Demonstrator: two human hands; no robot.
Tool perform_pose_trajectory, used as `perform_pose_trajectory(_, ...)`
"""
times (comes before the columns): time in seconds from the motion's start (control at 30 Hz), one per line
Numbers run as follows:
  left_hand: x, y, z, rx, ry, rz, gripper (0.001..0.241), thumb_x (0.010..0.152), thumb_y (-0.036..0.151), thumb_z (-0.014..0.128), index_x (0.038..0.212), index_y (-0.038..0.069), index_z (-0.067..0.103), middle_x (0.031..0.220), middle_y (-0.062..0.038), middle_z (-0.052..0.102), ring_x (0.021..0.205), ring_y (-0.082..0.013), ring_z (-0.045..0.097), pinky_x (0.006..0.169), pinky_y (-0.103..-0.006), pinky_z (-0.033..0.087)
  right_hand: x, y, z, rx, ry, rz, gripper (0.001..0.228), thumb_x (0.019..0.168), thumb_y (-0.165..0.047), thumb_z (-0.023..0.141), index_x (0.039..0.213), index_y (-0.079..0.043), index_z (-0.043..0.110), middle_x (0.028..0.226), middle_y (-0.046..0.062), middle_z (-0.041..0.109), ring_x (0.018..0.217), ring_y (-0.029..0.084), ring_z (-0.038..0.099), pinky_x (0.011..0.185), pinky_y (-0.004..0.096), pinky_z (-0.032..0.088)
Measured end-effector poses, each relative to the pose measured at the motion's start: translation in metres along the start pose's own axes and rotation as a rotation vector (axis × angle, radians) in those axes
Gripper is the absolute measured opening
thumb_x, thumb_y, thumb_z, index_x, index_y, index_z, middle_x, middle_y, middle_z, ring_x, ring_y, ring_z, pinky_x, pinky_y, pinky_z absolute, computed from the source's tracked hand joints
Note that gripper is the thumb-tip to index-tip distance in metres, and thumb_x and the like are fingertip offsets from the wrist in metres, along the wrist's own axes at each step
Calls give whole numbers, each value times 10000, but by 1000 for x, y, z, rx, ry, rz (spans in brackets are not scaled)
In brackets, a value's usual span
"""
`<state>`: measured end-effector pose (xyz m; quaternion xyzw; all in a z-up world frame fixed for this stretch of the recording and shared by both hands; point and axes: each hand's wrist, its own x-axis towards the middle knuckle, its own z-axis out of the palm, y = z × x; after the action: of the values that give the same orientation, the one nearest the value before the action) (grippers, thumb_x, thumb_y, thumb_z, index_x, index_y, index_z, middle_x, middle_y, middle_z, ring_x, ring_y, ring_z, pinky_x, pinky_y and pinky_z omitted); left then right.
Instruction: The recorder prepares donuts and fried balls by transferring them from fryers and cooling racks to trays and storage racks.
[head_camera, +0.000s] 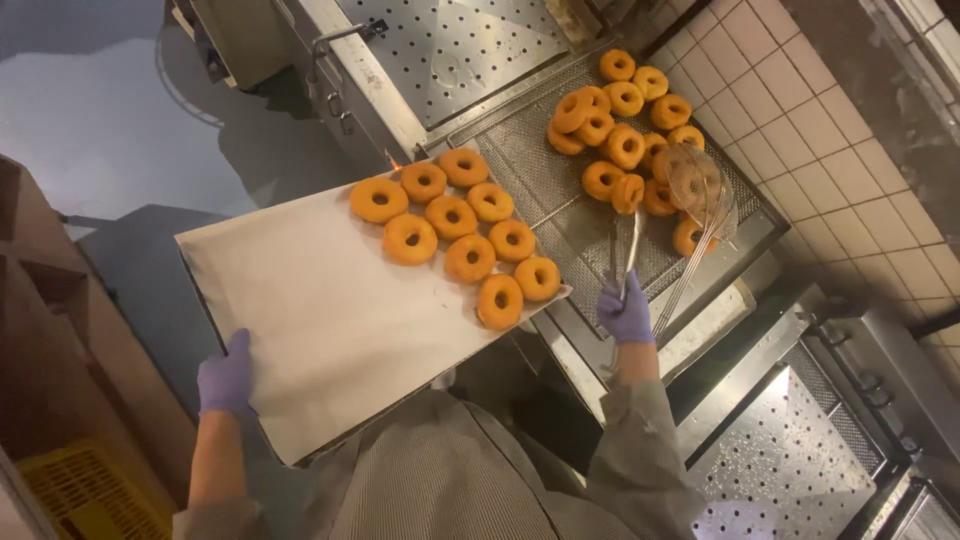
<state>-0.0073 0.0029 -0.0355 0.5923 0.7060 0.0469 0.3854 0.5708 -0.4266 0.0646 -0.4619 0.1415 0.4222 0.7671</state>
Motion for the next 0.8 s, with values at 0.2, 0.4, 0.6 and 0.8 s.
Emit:
perform_pose_trajectory(0.2, -19, 15, -11, -81, -43, -41, 876, 937, 635, 598, 1142, -214, 660, 1152, -407, 684, 1196, -485, 652, 1020, -497, 472, 37, -3, -41, 213, -106, 25, 376, 1072, -489, 535, 1120, -123, 607, 610, -55, 395, 453, 68, 357, 429, 230, 296)
perform_pose_trajectory(0.4, -24, 21, -14, -95, -40, -110, 887, 913, 648, 654, 1157, -203, 606, 1154, -359, 636, 1128, -480, 633, 901, -525, 490, -89, -14, 3, -476, 192, -15, 314, 998, -447, 558, 1117, -184, 683, 606, -44, 448, 423, 67, 377, 377, 222, 286)
perform_pose_trajectory(0.6, -22, 24, -10, -156, 4, -74, 820, 912, 597, 672, 1127, -194, 655, 1158, -367, 677, 1176, -446, 652, 976, -470, 484, -146, 30, 75, -978, -80, 306, 372, 956, -391, 605, 1096, -63, 711, 656, -31, 520, 410, 55, 351, 343, 217, 270)
perform_pose_trajectory(0.8, -19, 16, -8, -142, -4, -35, 833, 915, 605, 654, 1111, -205, 640, 1152, -390, 662, 1161, -475, 637, 954, -490, 481, -150, 67, 102, -958, -250, 399, 439, 1022, -411, 618, 1168, 3, 637, 686, -33, 504, 431, 49, 368, 356, 216, 299)
